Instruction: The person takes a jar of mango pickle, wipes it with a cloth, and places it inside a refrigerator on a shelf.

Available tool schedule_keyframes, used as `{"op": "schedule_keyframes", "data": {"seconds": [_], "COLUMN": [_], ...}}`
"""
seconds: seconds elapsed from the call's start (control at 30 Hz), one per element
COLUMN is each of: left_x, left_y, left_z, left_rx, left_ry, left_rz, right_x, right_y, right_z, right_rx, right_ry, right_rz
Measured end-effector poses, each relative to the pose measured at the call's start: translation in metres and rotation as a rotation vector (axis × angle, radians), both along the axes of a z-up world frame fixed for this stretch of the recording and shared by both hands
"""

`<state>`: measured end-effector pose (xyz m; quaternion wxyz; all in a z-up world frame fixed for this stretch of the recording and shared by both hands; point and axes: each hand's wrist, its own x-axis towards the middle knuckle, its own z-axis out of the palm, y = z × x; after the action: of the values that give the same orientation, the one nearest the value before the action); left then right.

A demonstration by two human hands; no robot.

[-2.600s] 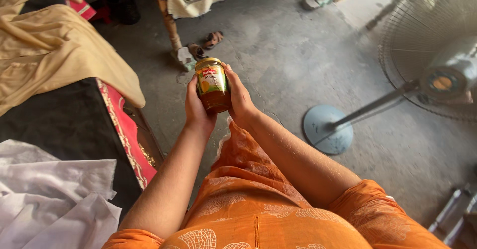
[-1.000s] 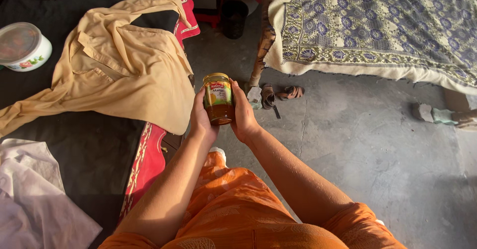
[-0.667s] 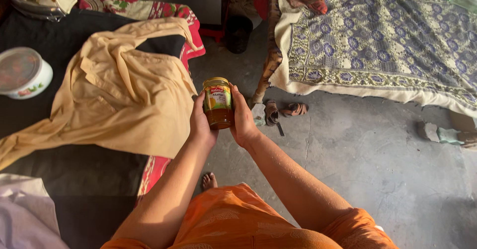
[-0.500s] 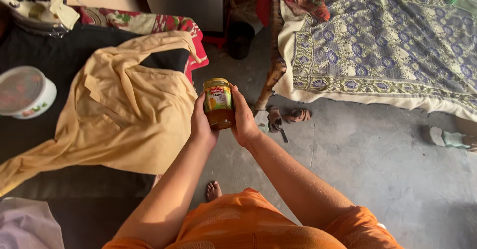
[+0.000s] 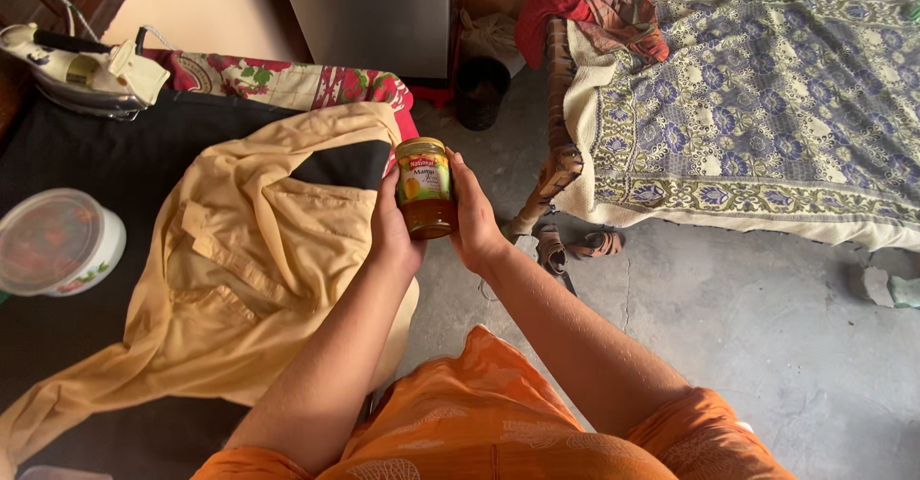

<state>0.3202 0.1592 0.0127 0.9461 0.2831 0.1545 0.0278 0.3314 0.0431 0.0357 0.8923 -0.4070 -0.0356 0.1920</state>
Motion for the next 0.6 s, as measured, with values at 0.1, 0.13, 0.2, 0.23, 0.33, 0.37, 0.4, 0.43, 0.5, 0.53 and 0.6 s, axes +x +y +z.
{"op": "schedule_keyframes", "data": {"seconds": [0.1,0.13,0.2,0.23,0.33,0.37,0.4,0.43,0.5,0.53,0.6], "left_x": [0.025,0.035,0.052,0.063,0.100,0.113,0.123,0.134,0.157,0.167,0.187], "left_y": [0.003,0.005,0.007,0.008,0.011,0.010,0.008,0.008,0.006,0.003,-0.003], "left_z": [-0.002,-0.004,-0.009,-0.012,-0.015,-0.014,-0.016,-0.016,-0.012,-0.010,-0.005], "left_rx": [0.032,0.030,0.031,0.030,0.024,0.017,0.007,0.008,0.002,-0.004,0.002], "left_ry": [-0.001,0.000,0.006,0.008,0.037,0.017,0.008,0.010,0.027,0.026,-0.031], "left_rz": [0.029,0.033,0.041,0.049,0.078,0.105,0.131,0.134,0.119,0.123,0.126], "right_x": [0.027,0.038,0.057,0.069,0.108,0.121,0.130,0.141,0.165,0.176,0.198], "right_y": [0.005,0.007,0.010,0.010,0.012,0.013,0.012,0.012,0.009,0.006,0.001], "right_z": [-0.003,-0.006,-0.012,-0.014,-0.013,-0.010,-0.010,-0.009,-0.004,-0.001,0.005], "right_rx": [-0.001,-0.003,-0.006,-0.007,0.042,-0.002,-0.050,-0.049,0.019,0.013,-0.005], "right_ry": [0.038,0.040,0.052,0.054,0.040,0.063,0.097,0.099,0.008,0.008,0.030], "right_rz": [0.006,0.010,0.024,0.033,0.081,0.076,0.068,0.071,0.104,0.108,0.115]}}
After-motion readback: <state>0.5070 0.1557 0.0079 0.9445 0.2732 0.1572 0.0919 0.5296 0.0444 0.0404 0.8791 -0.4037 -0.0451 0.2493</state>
